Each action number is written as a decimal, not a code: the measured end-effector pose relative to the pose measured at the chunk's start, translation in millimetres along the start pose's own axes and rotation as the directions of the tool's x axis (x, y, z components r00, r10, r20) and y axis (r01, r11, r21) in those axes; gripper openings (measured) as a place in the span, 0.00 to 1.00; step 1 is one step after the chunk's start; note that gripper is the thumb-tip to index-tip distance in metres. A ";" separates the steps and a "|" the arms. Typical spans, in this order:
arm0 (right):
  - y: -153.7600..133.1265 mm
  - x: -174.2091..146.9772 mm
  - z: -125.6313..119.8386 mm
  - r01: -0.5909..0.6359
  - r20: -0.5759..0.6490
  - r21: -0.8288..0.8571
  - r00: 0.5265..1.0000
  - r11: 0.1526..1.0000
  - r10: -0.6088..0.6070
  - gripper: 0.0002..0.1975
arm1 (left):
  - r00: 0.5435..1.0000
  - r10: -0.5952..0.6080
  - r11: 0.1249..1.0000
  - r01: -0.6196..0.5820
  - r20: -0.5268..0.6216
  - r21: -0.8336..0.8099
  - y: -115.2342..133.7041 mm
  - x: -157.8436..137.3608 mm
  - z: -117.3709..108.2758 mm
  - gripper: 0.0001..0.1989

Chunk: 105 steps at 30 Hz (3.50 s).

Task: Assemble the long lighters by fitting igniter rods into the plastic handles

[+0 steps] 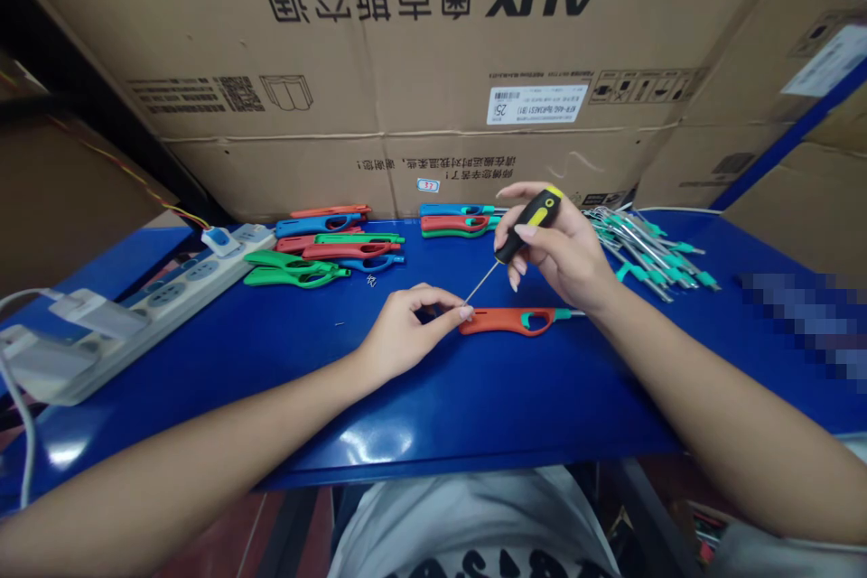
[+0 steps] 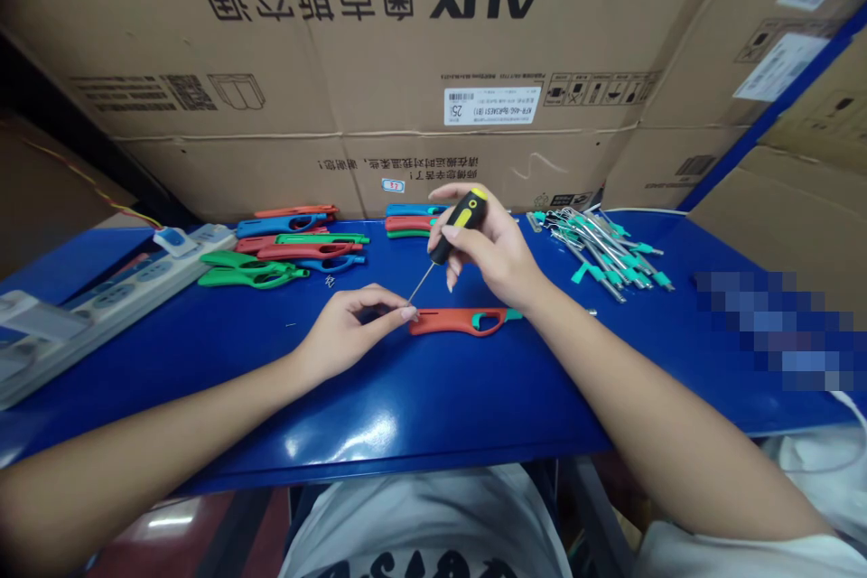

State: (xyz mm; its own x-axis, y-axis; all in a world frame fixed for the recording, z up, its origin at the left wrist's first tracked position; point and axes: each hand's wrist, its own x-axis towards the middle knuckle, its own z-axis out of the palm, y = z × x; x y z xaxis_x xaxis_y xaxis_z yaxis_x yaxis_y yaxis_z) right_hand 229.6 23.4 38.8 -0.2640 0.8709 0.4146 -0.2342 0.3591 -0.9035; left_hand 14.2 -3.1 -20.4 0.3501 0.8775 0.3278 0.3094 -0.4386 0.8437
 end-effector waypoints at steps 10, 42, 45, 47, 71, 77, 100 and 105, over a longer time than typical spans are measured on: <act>-4.6 -10.0 7.3 0.121 -0.048 -0.248 0.989 0.961 -0.137 0.33 | 0.988 0.092 0.995 -0.088 0.127 -0.037 -0.3 -3.7 2.9 0.04; 8.7 -13.2 16.4 0.087 -0.090 -0.292 0.989 0.952 -0.118 0.28 | 0.923 0.228 0.896 -0.324 0.311 0.305 -7.8 -2.7 -2.8 0.19; 8.7 -13.8 16.4 0.096 -0.079 -0.315 0.989 0.944 -0.127 0.29 | 0.921 0.229 0.895 -0.327 0.315 0.303 -8.6 -2.2 -3.1 0.19; 9.2 -14.3 16.2 0.123 -0.047 -0.360 0.988 0.925 -0.150 0.30 | 0.919 0.231 0.894 -0.330 0.321 0.303 -9.1 -1.8 -3.1 0.19; 21.7 -15.3 6.7 0.381 0.213 -0.592 0.924 0.710 -0.318 0.29 | 0.911 0.262 0.884 -0.359 0.320 0.299 -13.1 -1.1 -2.7 0.18; 22.2 -15.9 6.5 0.383 0.218 -0.608 0.923 0.695 -0.317 0.29 | 0.907 0.265 0.883 -0.365 0.328 0.296 -12.9 -1.1 -3.3 0.18; 9.8 -15.9 8.4 0.402 0.385 -0.623 0.904 0.671 -0.184 0.34 | 0.930 0.215 0.916 -0.298 0.298 0.269 -10.6 -0.1 -1.1 0.09; 5.1 -16.4 8.6 0.437 0.362 -0.796 0.898 0.419 -0.250 0.35 | 0.923 0.223 0.920 -0.306 0.313 0.246 -10.0 -1.3 1.1 0.09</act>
State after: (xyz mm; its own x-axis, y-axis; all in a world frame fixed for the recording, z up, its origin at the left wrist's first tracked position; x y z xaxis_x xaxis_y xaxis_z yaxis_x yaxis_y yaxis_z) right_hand 224.7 8.1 28.3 -0.5168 0.5708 0.6381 0.5308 0.7984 -0.2842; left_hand 11.7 -0.1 -29.7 0.6691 0.6514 0.3578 0.3953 -0.7196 0.5710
